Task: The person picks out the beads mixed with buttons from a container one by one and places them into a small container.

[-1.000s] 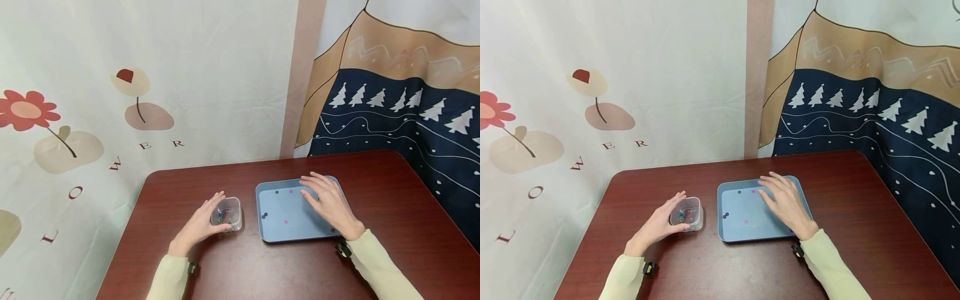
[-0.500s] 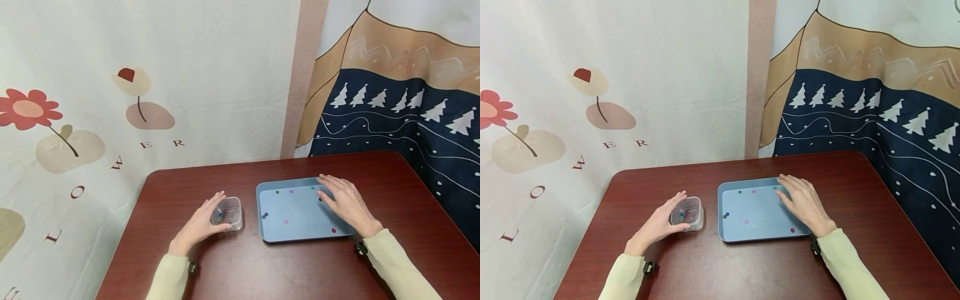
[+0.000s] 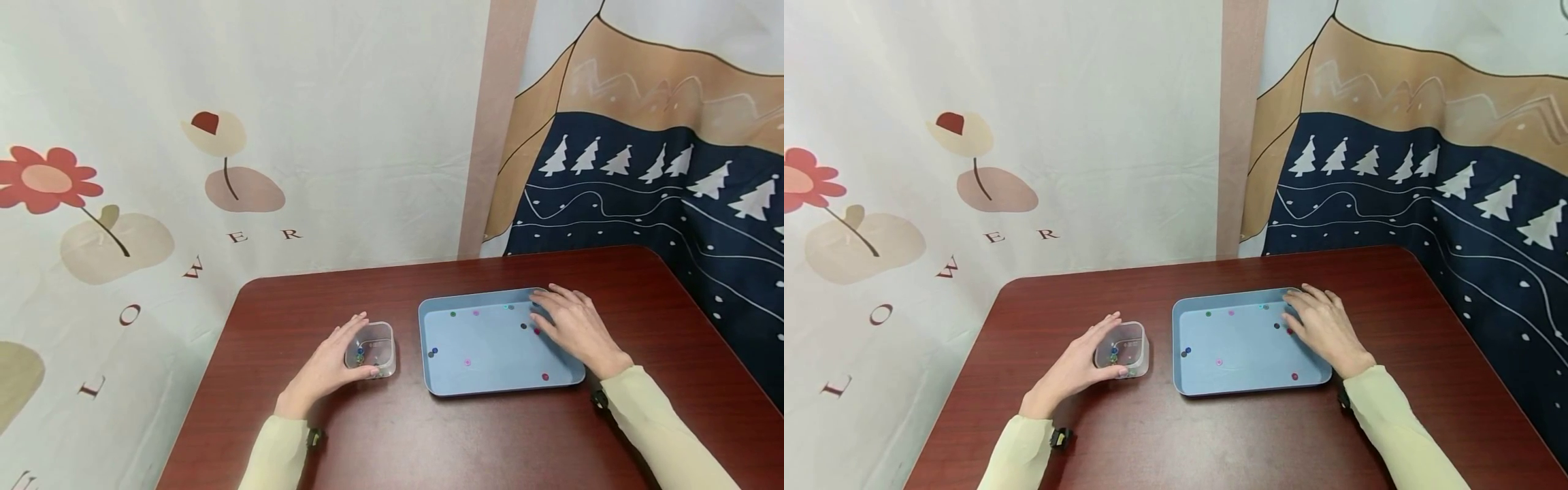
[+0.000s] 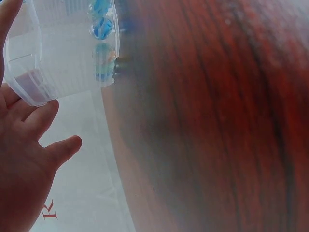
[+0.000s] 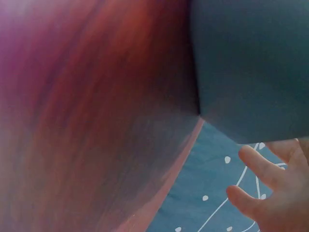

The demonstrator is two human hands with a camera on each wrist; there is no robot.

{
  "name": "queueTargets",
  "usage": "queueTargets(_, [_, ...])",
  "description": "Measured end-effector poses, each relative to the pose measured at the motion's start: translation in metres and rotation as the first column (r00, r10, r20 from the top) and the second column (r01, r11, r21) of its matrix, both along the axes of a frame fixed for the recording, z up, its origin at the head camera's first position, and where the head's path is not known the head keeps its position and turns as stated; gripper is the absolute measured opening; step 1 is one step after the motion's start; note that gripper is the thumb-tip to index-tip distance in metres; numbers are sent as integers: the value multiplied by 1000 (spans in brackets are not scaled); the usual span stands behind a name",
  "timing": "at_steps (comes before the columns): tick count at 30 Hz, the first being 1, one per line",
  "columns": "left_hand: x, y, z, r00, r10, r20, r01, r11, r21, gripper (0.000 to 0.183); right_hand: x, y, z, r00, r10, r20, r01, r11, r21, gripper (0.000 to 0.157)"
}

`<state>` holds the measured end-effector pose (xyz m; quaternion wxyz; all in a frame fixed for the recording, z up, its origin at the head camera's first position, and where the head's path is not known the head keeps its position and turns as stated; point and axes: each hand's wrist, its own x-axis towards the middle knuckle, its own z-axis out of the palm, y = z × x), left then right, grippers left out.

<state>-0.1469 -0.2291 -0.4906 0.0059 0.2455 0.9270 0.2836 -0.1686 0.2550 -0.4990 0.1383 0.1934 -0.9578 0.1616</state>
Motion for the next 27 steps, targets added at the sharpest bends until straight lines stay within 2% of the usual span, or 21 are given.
queueTargets(7, [-1,-1,-1,1000,-9,-12,9,1000,-3,97,-4,3,2,997,1,72,-2,1000,21,40])
queueTargets(22, [0,0,0,1000,7,23,-7,1000,-6,99,-8,3,4,979,-36,199,28,999,42,40])
queueTargets(27, [0,0,0,1000,7,15,-7,1000,-1,99,-9,3,3,977,-35,212,23,998,59,39])
